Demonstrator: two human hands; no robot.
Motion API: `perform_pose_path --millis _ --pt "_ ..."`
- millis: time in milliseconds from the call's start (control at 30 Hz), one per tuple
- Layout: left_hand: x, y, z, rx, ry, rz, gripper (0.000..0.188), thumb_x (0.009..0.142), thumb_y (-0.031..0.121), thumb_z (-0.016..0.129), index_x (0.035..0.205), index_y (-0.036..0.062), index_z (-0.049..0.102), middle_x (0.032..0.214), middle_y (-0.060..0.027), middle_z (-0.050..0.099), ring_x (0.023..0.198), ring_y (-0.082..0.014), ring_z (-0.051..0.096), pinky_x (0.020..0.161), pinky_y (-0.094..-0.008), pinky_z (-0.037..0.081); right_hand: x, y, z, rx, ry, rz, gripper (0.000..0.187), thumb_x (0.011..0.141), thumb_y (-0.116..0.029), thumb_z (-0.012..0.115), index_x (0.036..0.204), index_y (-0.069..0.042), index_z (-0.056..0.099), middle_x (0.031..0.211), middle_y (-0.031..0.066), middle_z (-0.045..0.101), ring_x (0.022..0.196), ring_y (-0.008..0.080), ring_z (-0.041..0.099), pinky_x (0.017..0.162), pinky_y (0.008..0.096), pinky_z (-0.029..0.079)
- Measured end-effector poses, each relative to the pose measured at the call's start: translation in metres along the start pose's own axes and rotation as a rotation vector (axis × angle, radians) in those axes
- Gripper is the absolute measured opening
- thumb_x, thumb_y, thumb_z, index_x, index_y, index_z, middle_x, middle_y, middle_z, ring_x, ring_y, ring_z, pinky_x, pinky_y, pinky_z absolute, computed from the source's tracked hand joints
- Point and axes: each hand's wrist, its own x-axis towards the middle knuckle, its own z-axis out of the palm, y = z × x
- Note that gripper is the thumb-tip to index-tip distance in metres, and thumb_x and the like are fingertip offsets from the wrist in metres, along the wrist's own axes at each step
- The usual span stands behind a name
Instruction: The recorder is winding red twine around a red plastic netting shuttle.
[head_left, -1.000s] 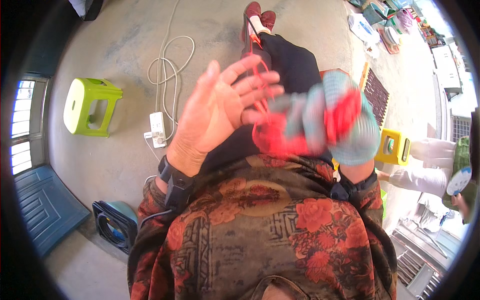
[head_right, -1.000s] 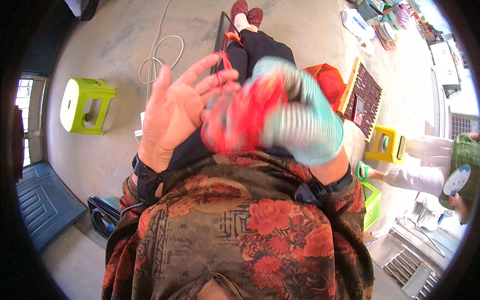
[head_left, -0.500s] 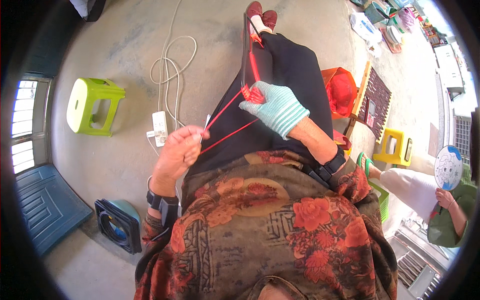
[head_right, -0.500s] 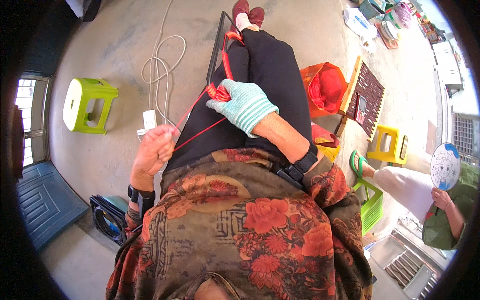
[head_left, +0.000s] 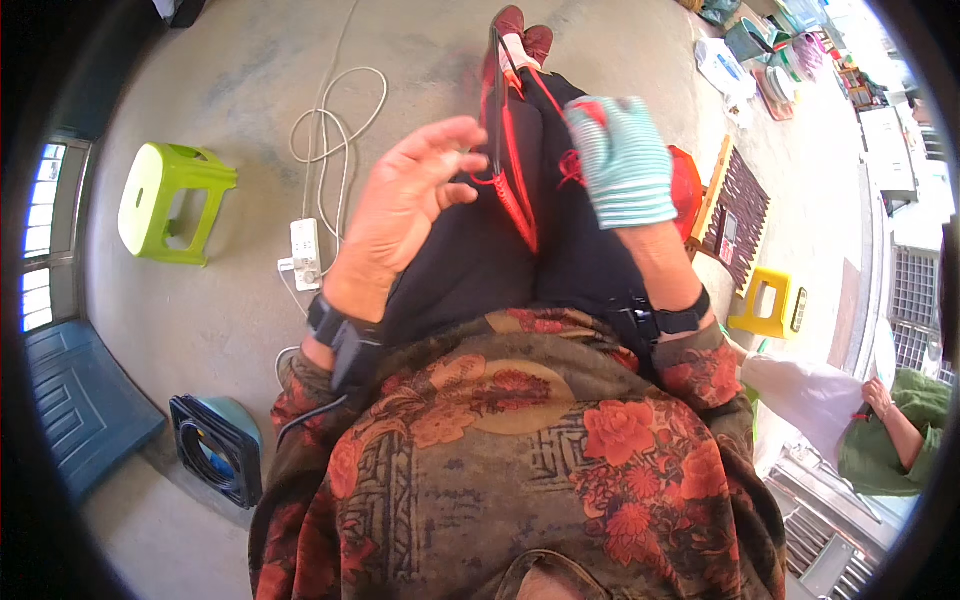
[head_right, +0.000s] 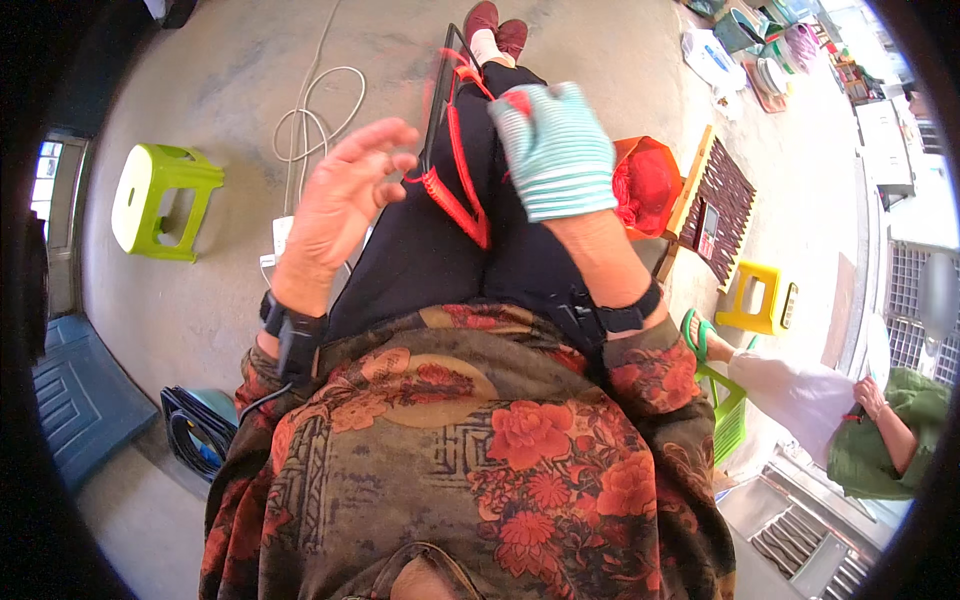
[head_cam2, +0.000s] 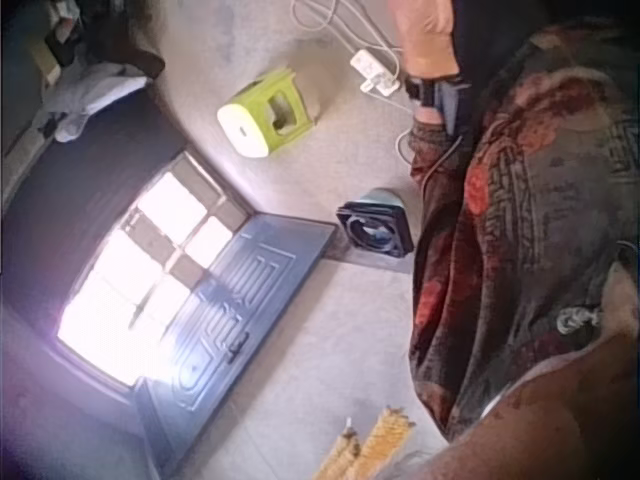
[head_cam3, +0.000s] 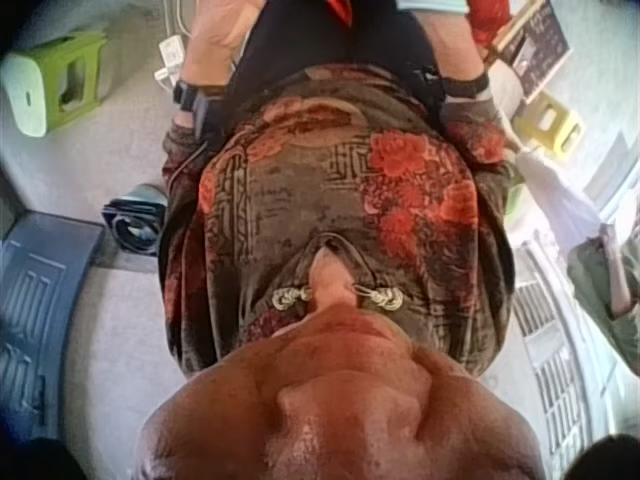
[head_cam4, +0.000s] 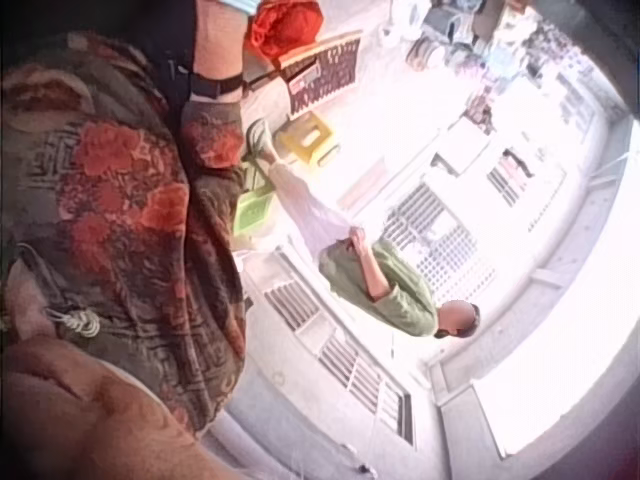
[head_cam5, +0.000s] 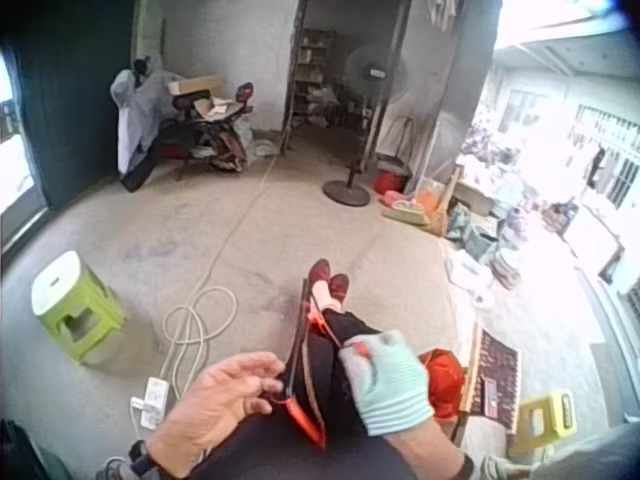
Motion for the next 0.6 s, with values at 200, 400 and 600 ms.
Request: perform_pose_path --millis 200,400,600 --pt "0.011 -0.032 -0.002 0.526 -0.033 -0.059 0.036 0.087 0.008 0.064 0.120 -0.0016 0.056 0.099 -0.0051 0.063 0.080 -0.0102 0.060 0.064 -0.0230 0.051 -0.015 -0.019 0.043 0.688 -0.347 0.359 0.050 0.085 -0.039 0.063 0.123 -0.008 0.053 0.076 0.0144 0.061 0.071 0.0245 0.062 0.068 0.0345 0.049" --pt "0.004 -0.025 -0.023 0.515 0.070 -0.085 0.023 0.087 0.002 0.057 0.109 -0.0025 0.057 0.093 -0.0078 0.064 0.076 -0.0134 0.063 0.060 -0.0238 0.053 -0.018 -0.002 0.021 0.733 -0.436 0.359 0.057 0.084 -0.031 0.067 0.129 -0.005 0.045 0.091 0.0123 0.068 0.087 0.0208 0.065 0.081 0.0304 0.050" --pt "-0.033 0.054 -0.016 -0.094 0.231 0.089 0.021 0.093 0.020 0.055 0.103 0.0018 0.057 0.089 -0.0079 0.062 0.079 -0.0170 0.063 0.064 -0.0313 0.052 0.011 -0.019 0.002 0.209 -0.063 -0.092 0.070 0.068 -0.036 0.078 0.124 -0.004 0.049 0.118 0.0175 0.058 0.107 0.0338 0.057 0.092 0.0392 0.045"
